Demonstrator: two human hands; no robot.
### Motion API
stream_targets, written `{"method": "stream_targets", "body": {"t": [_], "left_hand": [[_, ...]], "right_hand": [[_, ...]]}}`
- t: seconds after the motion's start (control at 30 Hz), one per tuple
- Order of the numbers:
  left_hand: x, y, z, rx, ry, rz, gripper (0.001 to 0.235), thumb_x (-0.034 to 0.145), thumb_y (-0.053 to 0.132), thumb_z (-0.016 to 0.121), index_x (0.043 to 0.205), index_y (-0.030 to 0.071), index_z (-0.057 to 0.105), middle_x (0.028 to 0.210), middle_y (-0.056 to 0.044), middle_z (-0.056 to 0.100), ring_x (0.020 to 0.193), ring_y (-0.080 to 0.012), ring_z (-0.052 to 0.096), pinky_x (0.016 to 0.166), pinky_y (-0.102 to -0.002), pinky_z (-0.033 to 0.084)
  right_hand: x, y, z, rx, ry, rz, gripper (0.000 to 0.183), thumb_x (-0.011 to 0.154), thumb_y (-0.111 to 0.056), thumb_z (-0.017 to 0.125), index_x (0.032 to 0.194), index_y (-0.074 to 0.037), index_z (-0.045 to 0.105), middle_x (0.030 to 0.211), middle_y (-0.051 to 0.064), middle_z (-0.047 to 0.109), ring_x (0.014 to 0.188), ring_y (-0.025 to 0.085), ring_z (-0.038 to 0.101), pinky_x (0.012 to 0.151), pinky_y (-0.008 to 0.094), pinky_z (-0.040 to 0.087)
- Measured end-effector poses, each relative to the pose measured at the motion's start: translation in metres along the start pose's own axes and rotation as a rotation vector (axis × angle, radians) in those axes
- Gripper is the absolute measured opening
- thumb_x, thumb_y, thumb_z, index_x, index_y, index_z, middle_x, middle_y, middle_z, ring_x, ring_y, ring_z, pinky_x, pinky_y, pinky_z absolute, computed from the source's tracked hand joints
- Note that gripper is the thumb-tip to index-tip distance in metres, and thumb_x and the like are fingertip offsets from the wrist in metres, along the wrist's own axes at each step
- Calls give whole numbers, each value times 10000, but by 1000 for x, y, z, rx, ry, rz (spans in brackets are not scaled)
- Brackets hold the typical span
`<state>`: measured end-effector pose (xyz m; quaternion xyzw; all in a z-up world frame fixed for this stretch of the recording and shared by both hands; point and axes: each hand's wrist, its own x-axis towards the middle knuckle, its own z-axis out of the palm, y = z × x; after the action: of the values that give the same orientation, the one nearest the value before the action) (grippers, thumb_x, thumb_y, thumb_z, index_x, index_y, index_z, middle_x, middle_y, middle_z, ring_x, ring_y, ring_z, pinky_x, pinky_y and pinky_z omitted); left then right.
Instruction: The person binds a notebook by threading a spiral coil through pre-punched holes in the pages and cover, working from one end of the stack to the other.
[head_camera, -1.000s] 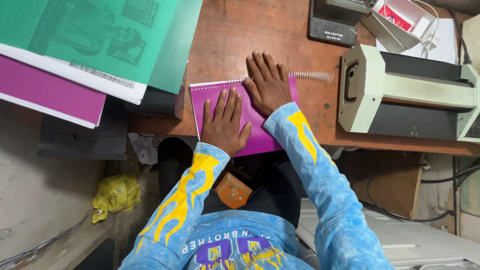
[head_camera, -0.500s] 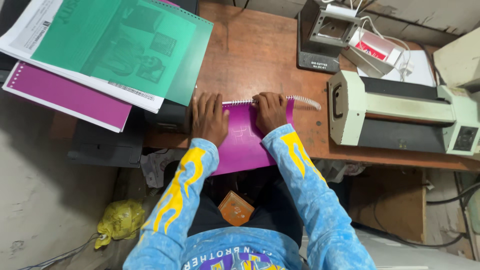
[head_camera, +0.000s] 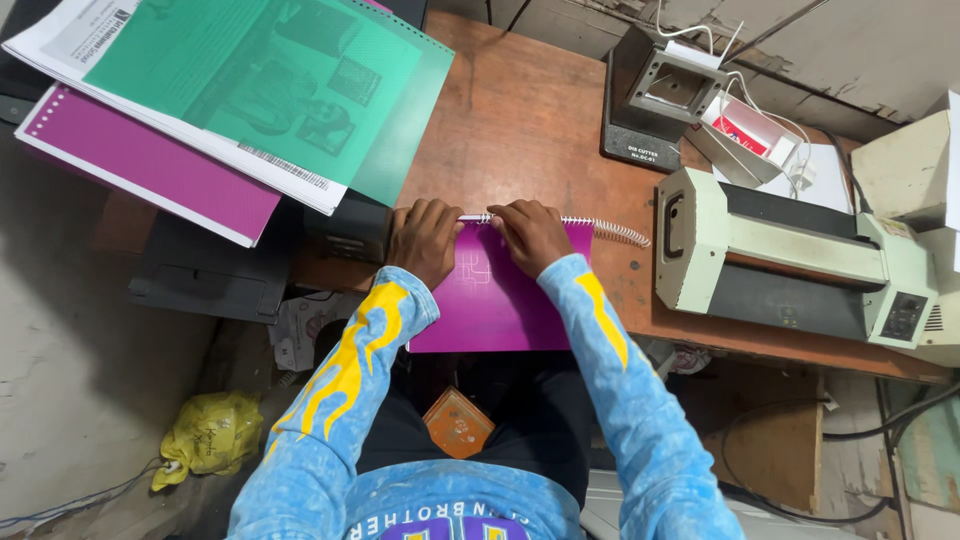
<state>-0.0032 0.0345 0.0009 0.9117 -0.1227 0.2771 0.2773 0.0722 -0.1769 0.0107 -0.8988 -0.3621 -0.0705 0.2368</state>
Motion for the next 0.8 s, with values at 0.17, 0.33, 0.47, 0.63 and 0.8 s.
{"method": "stream_targets", "body": {"t": [0.17, 0.33, 0.47, 0.63, 0.8], "left_hand": [[1, 1, 0, -3, 17, 29, 120, 959, 187, 690, 1041, 107, 655, 957, -44, 609, 968, -255, 587, 854, -445, 400], [-1, -1, 3, -4, -4, 22, 132, 961, 206, 686, 1046, 109, 659, 952, -35, 614, 956, -245, 588, 847, -441, 400], [-2, -2, 4, 4, -3, 19, 138, 970, 211, 683, 1055, 104, 664, 953, -35, 616, 956, -240, 589, 837, -437, 400], [-2, -3, 5, 6, -6, 27, 140, 978, 202, 681, 1066, 93, 667, 951, -35, 611, 947, -231, 585, 841, -432, 399], [-2, -5, 5, 16, 5, 57, 145, 966, 188, 685, 1069, 88, 668, 938, -30, 605, 924, -224, 579, 840, -431, 395]], "right_hand": [[17, 8, -1, 185, -90, -31, 132, 983, -171, 702, 1064, -82, 756, 920, 104, 705, 856, 310, 681, 772, 427, 544], [17, -12, -11, 256, -58, 23, 206, 811, -76, 819, 949, -43, 669, 900, 95, 658, 903, 280, 652, 784, 403, 534], [21, -25, -24, 202, -35, -83, 432, 756, -73, 884, 1114, -1, 652, 922, 106, 624, 911, 297, 595, 805, 423, 497], [15, -26, -22, 228, -46, 21, 312, 803, -112, 866, 1011, -46, 644, 948, 72, 627, 888, 254, 640, 770, 373, 537], [16, -16, -20, 220, -46, -11, 163, 861, -99, 804, 993, -56, 720, 932, 91, 655, 848, 263, 697, 721, 380, 552]]}}
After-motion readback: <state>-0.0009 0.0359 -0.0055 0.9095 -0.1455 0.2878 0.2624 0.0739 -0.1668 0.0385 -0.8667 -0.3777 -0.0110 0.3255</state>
